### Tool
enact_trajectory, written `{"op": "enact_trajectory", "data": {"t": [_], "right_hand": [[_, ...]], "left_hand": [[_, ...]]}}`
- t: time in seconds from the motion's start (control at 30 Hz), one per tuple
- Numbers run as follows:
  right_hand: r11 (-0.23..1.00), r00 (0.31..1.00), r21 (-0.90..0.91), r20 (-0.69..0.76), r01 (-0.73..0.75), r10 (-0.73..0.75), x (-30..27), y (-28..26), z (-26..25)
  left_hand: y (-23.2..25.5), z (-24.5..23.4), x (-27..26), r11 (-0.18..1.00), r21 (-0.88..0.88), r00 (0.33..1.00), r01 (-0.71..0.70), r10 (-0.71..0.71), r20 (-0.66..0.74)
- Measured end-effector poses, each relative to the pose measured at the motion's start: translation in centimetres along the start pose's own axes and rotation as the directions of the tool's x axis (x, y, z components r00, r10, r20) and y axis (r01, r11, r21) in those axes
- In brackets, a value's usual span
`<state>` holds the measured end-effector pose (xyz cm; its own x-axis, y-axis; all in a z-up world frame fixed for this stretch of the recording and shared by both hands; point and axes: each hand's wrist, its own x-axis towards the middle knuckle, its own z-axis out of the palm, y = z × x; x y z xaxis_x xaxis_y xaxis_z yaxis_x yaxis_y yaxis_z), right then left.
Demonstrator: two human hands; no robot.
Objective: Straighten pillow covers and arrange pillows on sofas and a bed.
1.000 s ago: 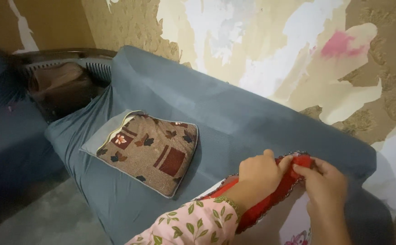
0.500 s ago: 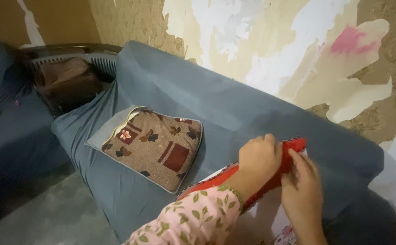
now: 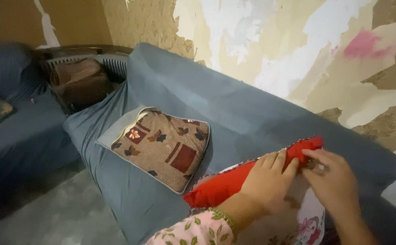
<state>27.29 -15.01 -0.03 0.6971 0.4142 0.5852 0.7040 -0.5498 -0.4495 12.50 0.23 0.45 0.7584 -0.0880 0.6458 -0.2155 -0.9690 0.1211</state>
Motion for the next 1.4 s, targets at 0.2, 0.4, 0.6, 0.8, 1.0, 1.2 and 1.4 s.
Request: {"op": "enact_trajectory", "data": {"t": [0.2,0.4,0.6,0.8,1.0,1.2,1.4], "right_hand": [[0.93,0.974,-0.29,0.033,0.224,-0.224,2.1,-2.0,-2.3],[0.865,0.896,-0.294,0.309,0.408,-0.318,4.7,-0.3,-1.5],[0.972,0.963,-0.028,0.144,0.235,-0.229,4.5,-1.5,-1.1],[0.956,0.874,0.112,0.446,-0.27,0.194,5.1,-4.1,1.3],[0.901,0.837,0.288,0.531,-0.326,0.133,4.8,-5.6,2.0],[0.747,0.636,0.382,0.768,-0.545,0.072,4.8,-2.3,1.0],[0.969,0.598,-0.082,0.774,-0.233,0.209,3.2,0.2,5.0]], "left_hand": [[-2.3,1.2,0.7,0.963,-0.262,0.998,0.064,-0.065,0.004],[-2.8,0.6,0.5,0.936,-0.348,0.997,0.053,-0.071,-0.039],[-3.9,0.6,-0.4,0.964,-0.25,0.994,0.085,-0.099,-0.044],[-0.6,-3.9,2.6,0.869,0.014,0.839,0.494,-0.481,0.254],[-2.1,1.7,2.5,0.924,0.01,0.924,0.382,-0.381,-0.028],[-4.3,-0.9,0.7,0.962,-0.091,0.962,0.257,-0.264,-0.072],[-5.2,-2.2,0.3,0.98,0.022,0.956,0.197,-0.187,-0.227]]}}
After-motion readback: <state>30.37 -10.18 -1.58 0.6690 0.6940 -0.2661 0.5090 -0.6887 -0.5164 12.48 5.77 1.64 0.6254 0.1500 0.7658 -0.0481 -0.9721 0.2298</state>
